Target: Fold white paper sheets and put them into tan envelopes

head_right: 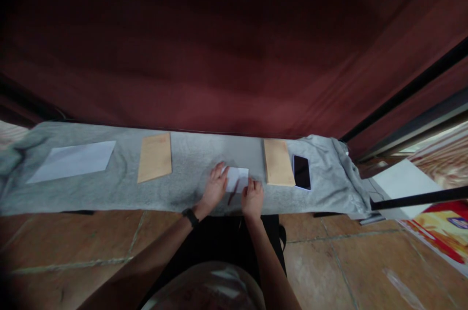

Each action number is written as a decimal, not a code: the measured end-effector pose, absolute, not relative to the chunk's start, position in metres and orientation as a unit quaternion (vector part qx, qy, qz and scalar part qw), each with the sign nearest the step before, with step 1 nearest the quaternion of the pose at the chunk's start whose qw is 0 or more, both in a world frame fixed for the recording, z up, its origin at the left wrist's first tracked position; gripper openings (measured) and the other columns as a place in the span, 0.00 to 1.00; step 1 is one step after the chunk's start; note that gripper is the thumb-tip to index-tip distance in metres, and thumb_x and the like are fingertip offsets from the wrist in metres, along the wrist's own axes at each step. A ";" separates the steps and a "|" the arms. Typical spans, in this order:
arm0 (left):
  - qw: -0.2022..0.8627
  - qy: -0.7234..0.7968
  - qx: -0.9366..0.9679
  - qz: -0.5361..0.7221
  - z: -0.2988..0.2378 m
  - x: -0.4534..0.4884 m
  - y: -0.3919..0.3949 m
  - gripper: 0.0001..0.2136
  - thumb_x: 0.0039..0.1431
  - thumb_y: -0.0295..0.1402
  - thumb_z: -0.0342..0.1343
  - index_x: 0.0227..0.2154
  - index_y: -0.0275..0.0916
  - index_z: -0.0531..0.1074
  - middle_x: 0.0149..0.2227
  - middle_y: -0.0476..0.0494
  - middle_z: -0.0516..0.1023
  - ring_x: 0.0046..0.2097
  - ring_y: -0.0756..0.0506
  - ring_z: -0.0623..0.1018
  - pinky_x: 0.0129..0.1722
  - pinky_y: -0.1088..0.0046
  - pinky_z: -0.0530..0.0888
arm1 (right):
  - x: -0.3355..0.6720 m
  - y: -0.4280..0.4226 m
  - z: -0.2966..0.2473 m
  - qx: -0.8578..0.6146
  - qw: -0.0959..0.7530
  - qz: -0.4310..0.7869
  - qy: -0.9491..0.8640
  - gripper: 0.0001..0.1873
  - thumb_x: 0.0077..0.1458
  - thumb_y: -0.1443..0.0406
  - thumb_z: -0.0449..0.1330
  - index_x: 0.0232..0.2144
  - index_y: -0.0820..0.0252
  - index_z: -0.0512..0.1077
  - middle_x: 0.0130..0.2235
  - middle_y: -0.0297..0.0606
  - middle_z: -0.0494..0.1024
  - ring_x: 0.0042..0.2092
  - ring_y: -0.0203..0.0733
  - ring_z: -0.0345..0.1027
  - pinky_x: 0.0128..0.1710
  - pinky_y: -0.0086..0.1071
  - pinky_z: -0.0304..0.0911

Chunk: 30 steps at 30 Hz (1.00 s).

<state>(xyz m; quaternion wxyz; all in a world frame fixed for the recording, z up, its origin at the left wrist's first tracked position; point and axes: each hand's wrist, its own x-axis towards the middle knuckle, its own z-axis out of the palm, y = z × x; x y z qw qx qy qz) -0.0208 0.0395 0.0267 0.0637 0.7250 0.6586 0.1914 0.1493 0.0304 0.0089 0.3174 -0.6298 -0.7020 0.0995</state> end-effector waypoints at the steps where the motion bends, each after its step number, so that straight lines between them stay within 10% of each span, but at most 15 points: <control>1: 0.058 0.631 0.754 0.173 0.024 -0.015 0.036 0.24 0.66 0.27 0.45 0.64 0.35 0.62 0.69 0.33 0.57 0.70 0.36 0.57 0.68 0.51 0.57 | 0.147 0.033 0.010 -0.617 0.325 0.108 -0.708 0.21 0.64 0.65 0.49 0.56 0.64 0.71 0.51 0.54 0.75 0.53 0.54 0.68 0.54 0.50 0.64; 11: 0.061 0.571 0.808 0.128 0.005 -0.002 0.032 0.28 0.67 0.31 0.41 0.69 0.33 0.51 0.71 0.34 0.54 0.72 0.40 0.51 0.70 0.54 0.50 | 0.124 0.046 0.002 -0.545 0.240 0.119 -0.794 0.28 0.71 0.57 0.40 0.66 0.64 0.60 0.67 0.49 0.63 0.69 0.47 0.51 0.68 0.51 0.45; 30: 0.040 0.623 0.773 0.114 0.016 -0.027 0.028 0.33 0.69 0.48 0.43 0.67 0.27 0.56 0.70 0.28 0.53 0.72 0.34 0.51 0.70 0.52 0.47 | 0.145 0.041 -0.012 -0.542 0.218 0.011 -0.811 0.33 0.71 0.55 0.41 0.69 0.72 0.53 0.68 0.59 0.57 0.69 0.57 0.51 0.66 0.54 0.47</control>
